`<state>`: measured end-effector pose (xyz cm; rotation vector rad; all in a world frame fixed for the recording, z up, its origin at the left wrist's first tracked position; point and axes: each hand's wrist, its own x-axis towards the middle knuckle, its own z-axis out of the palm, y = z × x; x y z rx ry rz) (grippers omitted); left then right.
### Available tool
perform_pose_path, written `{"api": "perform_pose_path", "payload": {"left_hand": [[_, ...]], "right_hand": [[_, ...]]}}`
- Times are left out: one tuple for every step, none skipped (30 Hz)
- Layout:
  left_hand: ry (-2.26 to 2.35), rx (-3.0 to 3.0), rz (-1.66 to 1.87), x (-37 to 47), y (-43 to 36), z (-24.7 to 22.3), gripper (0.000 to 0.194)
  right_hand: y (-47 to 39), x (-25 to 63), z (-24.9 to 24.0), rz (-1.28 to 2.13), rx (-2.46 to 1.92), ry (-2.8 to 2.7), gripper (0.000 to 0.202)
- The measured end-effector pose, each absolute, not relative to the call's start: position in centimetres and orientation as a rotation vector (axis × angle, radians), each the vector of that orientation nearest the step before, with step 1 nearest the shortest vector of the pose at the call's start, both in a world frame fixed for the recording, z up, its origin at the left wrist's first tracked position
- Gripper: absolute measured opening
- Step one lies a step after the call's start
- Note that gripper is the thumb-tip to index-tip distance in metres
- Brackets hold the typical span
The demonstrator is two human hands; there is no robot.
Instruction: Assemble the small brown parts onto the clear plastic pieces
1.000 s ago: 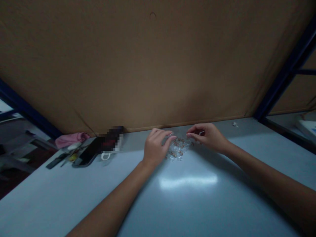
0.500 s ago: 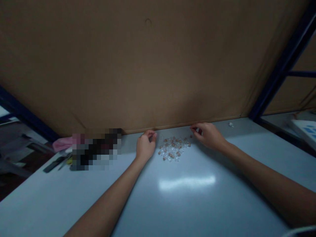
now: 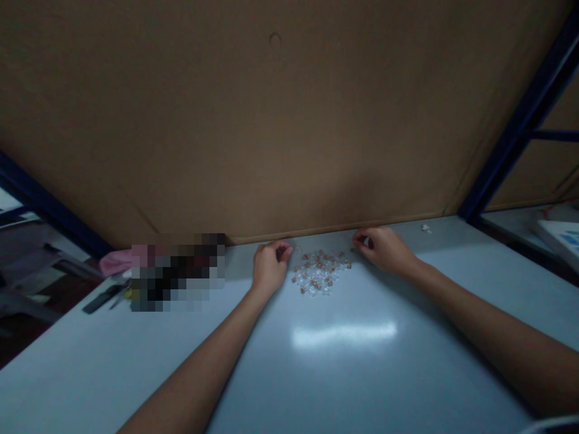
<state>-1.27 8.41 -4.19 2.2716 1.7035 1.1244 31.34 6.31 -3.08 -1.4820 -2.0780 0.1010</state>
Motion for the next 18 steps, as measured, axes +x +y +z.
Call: {"api": "perform_pose_path", "payload": {"left_hand": [[1.705,2.274,1.117,-1.29,8.39,-4.2,0.012],[1.709,2.279,1.109,-1.3,8.37,-4.19,0.012],[1.713,2.283,1.103,-1.3,8.34,-4.16,0.012],[1.718,2.286,1.097,-1.3,8.31,-4.12,0.013],[1.723,2.286,1.093,-1.3,8.29,-4.08,0.014],[1.728,2.285,1.089,-1.29,8.28,-4.05,0.014],[1.736,2.283,1.085,-1.28,8.27,-4.02,0.015],[1.744,2.279,1.08,-1.26,8.26,-4.02,0.016],[1.752,2.275,1.076,-1.24,8.27,-4.02,0.017],[1.76,2.269,1.071,-1.22,8.27,-4.04,0.018],[1.768,2.263,1.067,-1.19,8.27,-4.07,0.019],[1.776,2.256,1.064,-1.16,8.27,-4.1,0.019],[1.783,2.25,1.061,-1.13,8.26,-4.13,0.02],[1.789,2.245,1.059,-1.1,8.25,-4.16,0.021],[1.793,2.241,1.058,-1.07,8.24,-4.18,0.021],[1.796,2.237,1.057,-1.04,8.22,-4.19,0.022],[1.797,2.235,1.057,-1.02,8.2,-4.21,0.022],[1.797,2.232,1.059,-1.0,8.19,-4.22,0.022]], "right_hand": [[6.32,31.35,-3.12,0.105,-1.492,-2.084,0.02],[6.32,31.35,-3.17,0.105,-1.503,-2.091,0.02],[6.32,31.34,-3.22,0.105,-1.515,-2.103,0.021],[6.31,31.34,-3.27,0.106,-1.525,-2.12,0.022],[6.29,31.33,-3.3,0.11,-1.532,-2.142,0.023],[6.28,31.32,-3.32,0.115,-1.537,-2.16,0.024],[6.26,31.32,-3.32,0.119,-1.54,-2.175,0.025],[6.24,31.32,-3.31,0.123,-1.54,-2.186,0.026],[6.21,31.32,-3.28,0.127,-1.541,-2.193,0.026],[6.18,31.32,-3.24,0.129,-1.54,-2.197,0.026],[6.13,31.31,-3.19,0.127,-1.539,-2.198,0.026],[6.08,31.29,-3.14,0.121,-1.537,-2.196,0.025],[6.0,31.24,-3.09,0.111,-1.535,-2.193,0.026],[5.91,31.17,-3.03,0.098,-1.534,-2.187,0.028],[5.81,31.07,-2.97,0.087,-1.53,-2.181,0.029],[5.69,30.94,-2.91,0.076,-1.522,-2.174,0.03],[5.56,30.79,-2.84,0.068,-1.505,-2.17,0.031],[5.43,30.62,-2.76,0.064,-1.475,-2.171,0.03]]}}
